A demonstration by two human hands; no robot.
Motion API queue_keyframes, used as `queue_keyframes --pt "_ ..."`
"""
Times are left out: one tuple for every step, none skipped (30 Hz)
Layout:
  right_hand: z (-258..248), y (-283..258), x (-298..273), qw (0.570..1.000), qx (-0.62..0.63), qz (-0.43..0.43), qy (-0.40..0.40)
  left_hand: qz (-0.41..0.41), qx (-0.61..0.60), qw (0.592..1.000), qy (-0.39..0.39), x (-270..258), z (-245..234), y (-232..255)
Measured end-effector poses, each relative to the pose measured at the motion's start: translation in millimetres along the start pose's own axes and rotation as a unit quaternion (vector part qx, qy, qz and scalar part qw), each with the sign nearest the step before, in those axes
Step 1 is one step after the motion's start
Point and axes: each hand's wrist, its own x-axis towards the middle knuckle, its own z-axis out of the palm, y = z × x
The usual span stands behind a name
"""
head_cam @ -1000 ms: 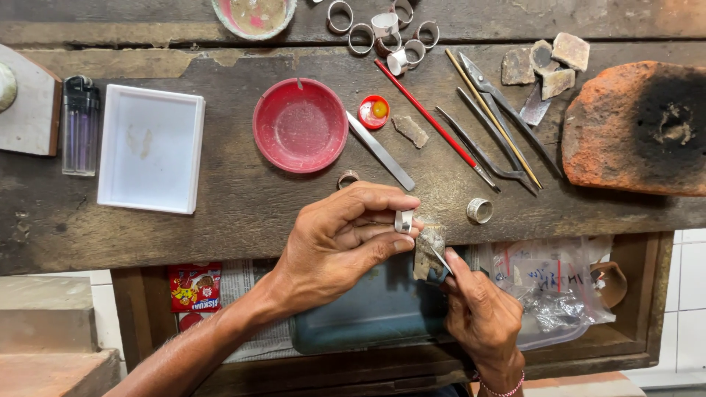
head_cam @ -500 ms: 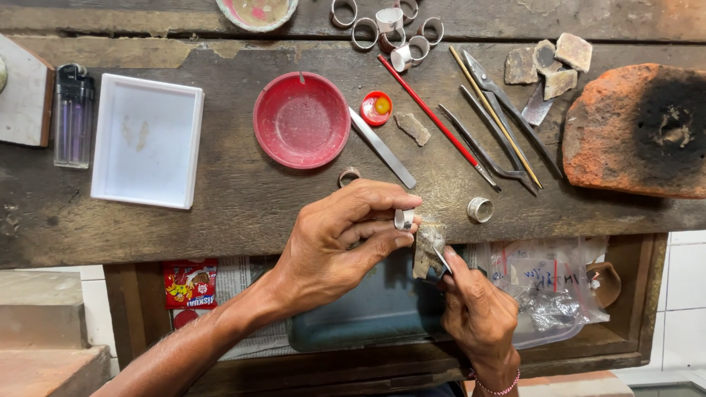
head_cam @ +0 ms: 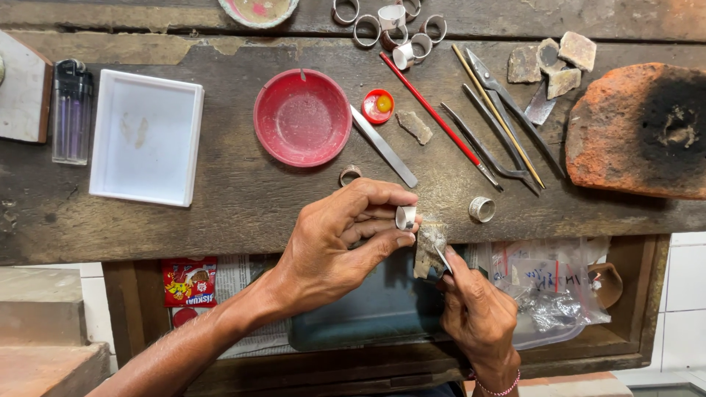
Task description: Polishing the interior of a metal ring using a small hand tool at a jeweler's workbench
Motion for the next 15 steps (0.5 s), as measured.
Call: queue_keyframes --pt "-0.1 -0.5 -0.3 1.0 0.001 0.0 -0.001 -0.001 0.0 1.0 0.0 -0.7 0.0 0.1" --pt "-0.2 -0.4 0.2 1.0 0.002 0.001 -0.002 0.001 0.004 1.0 0.0 -0.3 -0.1 0.4" --pt "-0.4 -0.3 0.7 1.0 0.004 0.001 -0.003 0.003 0.008 1.0 0.0 0.0 -0.1 0.9" --pt "-0.5 0.1 0.5 1.0 0.003 0.001 -0.003 0.003 0.008 1.0 0.0 0.1 0.0 0.7" --pt "-0.4 0.5 0.2 1.0 0.004 0.0 -0.003 0.004 0.003 1.0 -0.001 0.2 0.1 0.3" --pt "-0.2 0.5 -0.6 1.0 0.005 -0.001 -0.004 0.004 -0.002 1.0 -0.001 -0.4 0.1 -0.2" --pt "0.3 0.9 -0.1 1.0 0.005 -0.001 -0.004 0.004 -0.002 1.0 -0.001 0.2 -0.3 0.2" --pt "0.3 0.7 -0.4 1.0 0.006 0.0 -0.004 0.004 0.002 1.0 -0.003 0.0 -0.5 0.5" --pt "0.1 0.5 -0.5 1.0 0.008 0.001 -0.003 0.004 0.006 1.0 -0.005 -0.1 -0.5 1.2" --pt "0.2 0.7 -1.0 1.0 0.007 0.001 -0.003 0.005 0.006 1.0 -0.005 -0.5 -0.5 1.2" --pt "0.0 0.9 -1.3 1.0 0.008 -0.001 -0.002 0.005 0.006 1.0 -0.004 -0.7 -0.4 1.5" --pt "0.0 1.6 -1.0 1.0 0.009 -0.003 -0.001 0.005 0.006 1.0 -0.002 -0.4 -0.4 1.9" --pt "-0.2 2.4 0.2 1.0 0.008 -0.004 0.0 0.007 0.006 1.0 -0.003 0.8 -0.4 1.8" --pt "-0.4 2.1 0.1 1.0 0.008 -0.003 -0.002 0.006 0.007 1.0 -0.002 0.5 -0.4 1.5" --pt "-0.2 1.8 -0.2 1.0 0.008 -0.001 -0.003 0.005 0.008 1.0 -0.002 0.1 -0.5 0.7"
